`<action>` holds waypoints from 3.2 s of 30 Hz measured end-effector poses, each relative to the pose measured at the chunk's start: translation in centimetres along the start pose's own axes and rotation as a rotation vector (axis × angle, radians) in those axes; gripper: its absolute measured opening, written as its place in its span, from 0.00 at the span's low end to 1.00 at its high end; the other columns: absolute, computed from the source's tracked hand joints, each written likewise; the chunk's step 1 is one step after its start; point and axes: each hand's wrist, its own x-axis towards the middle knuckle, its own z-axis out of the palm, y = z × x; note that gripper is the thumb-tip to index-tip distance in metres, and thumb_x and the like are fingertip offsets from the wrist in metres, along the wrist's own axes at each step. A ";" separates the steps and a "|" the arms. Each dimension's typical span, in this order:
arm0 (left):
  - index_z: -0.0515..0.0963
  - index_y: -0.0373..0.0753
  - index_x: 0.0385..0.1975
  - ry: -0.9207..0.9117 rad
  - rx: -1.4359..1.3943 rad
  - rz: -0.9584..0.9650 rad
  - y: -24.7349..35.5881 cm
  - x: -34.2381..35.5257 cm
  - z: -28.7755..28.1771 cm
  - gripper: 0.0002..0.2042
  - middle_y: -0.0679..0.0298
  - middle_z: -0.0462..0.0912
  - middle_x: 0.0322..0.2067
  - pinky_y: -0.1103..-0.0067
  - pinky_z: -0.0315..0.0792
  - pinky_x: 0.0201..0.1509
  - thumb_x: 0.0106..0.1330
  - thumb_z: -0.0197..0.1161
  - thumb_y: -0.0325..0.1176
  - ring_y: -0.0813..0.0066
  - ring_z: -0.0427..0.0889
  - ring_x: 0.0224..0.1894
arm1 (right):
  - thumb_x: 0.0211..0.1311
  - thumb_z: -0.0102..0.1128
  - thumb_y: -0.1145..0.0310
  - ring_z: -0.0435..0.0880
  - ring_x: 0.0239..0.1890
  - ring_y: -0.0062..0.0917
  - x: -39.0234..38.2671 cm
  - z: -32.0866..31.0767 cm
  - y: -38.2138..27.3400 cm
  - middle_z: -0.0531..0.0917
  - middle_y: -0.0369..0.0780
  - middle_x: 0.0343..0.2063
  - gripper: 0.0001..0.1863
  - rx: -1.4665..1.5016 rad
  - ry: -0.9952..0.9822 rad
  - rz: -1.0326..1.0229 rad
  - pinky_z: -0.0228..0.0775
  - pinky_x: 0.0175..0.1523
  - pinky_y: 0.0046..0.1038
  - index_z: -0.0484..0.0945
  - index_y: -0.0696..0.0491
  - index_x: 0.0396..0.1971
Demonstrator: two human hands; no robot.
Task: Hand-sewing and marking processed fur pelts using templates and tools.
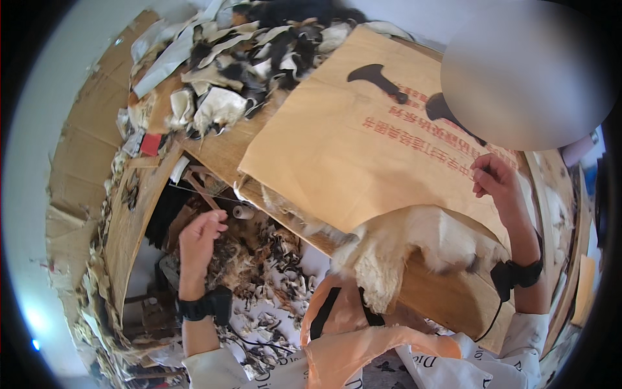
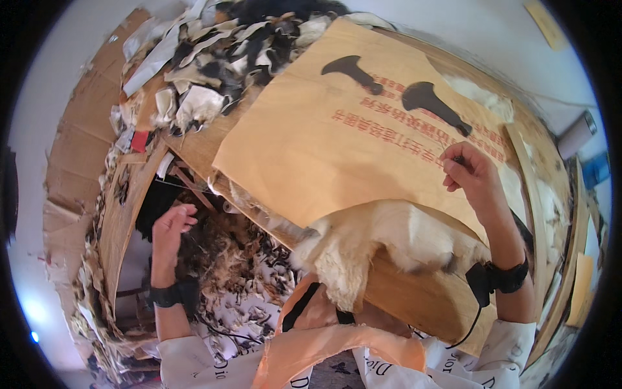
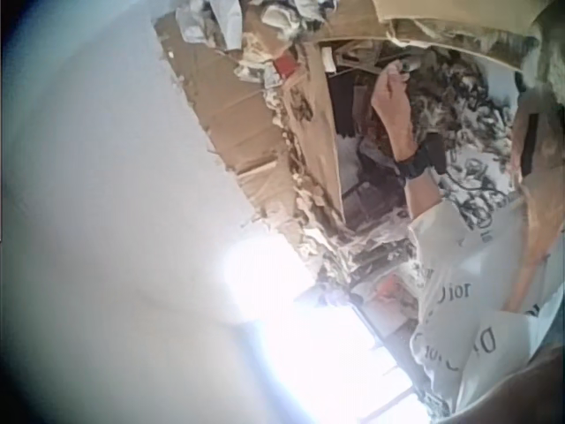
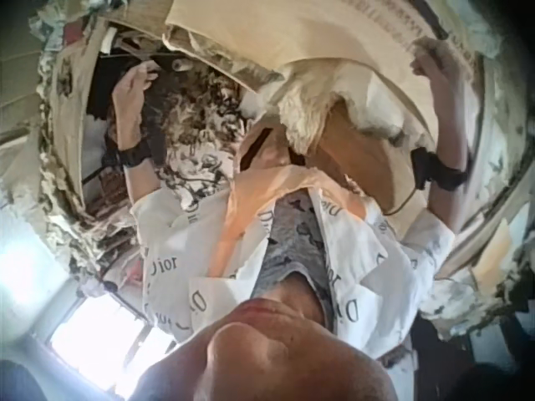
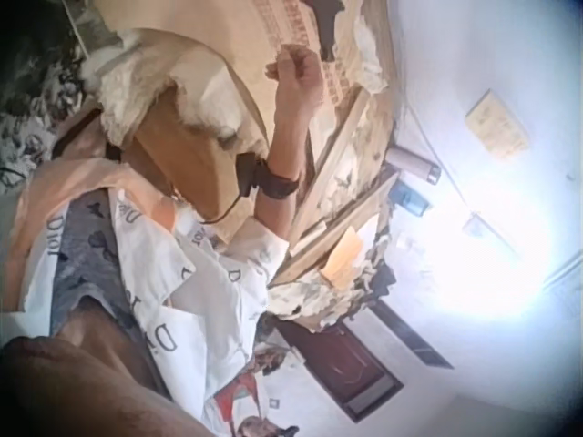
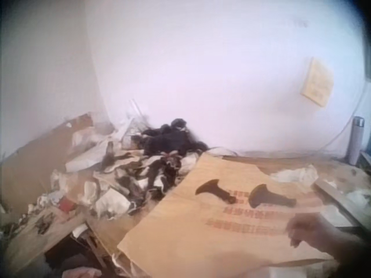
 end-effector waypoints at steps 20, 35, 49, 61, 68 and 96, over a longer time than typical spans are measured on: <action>0.71 0.37 0.47 -0.269 0.049 0.734 3.7 5.5 10.6 0.16 0.55 0.75 0.42 0.69 0.70 0.45 0.58 0.54 0.30 0.60 0.74 0.46 | 0.56 0.56 0.73 0.72 0.22 0.13 4.7 5.9 5.6 0.77 0.31 0.19 0.05 -0.471 0.134 0.145 0.65 0.30 0.17 0.77 0.55 0.32; 0.69 0.30 0.48 -0.189 0.633 0.680 -2.8 5.4 6.1 0.23 0.52 0.72 0.48 0.67 0.65 0.52 0.58 0.57 0.41 0.58 0.68 0.54 | 0.57 0.56 0.71 0.72 0.24 0.16 3.9 6.5 6.3 0.76 0.32 0.21 0.05 -0.579 0.251 0.099 0.67 0.33 0.20 0.77 0.53 0.33; 0.73 0.56 0.52 -0.124 0.809 0.781 -3.5 8.8 4.4 0.29 0.73 0.69 0.56 0.60 0.48 0.62 0.49 0.51 0.18 0.62 0.58 0.63 | 0.57 0.55 0.68 0.75 0.29 0.21 3.8 6.7 6.0 0.78 0.36 0.24 0.07 -0.635 0.231 0.064 0.68 0.38 0.24 0.76 0.53 0.33; 0.75 0.38 0.43 -0.288 0.671 0.919 1.1 9.4 6.2 0.18 0.61 0.73 0.51 0.63 0.54 0.62 0.51 0.49 0.22 0.59 0.64 0.58 | 0.52 0.53 0.72 0.77 0.34 0.35 4.3 6.4 7.9 0.79 0.44 0.29 0.07 -0.562 0.216 -0.021 0.69 0.41 0.33 0.77 0.56 0.30; 0.75 0.36 0.26 -0.680 0.676 0.727 3.1 5.5 7.8 0.07 0.56 0.75 0.26 0.69 0.65 0.38 0.53 0.48 0.25 0.59 0.73 0.33 | 0.50 0.52 0.71 0.77 0.35 0.40 3.7 7.7 8.0 0.78 0.45 0.27 0.05 -0.463 0.287 -0.240 0.68 0.40 0.37 0.75 0.56 0.25; 0.75 0.40 0.47 -0.690 0.673 0.770 0.1 10.5 17.2 0.19 0.52 0.75 0.48 0.63 0.64 0.56 0.55 0.60 0.37 0.51 0.70 0.53 | 0.42 0.48 0.76 0.78 0.26 0.35 2.8 5.0 8.1 0.81 0.46 0.25 0.20 -0.240 0.291 -0.084 0.69 0.35 0.31 0.82 0.47 0.37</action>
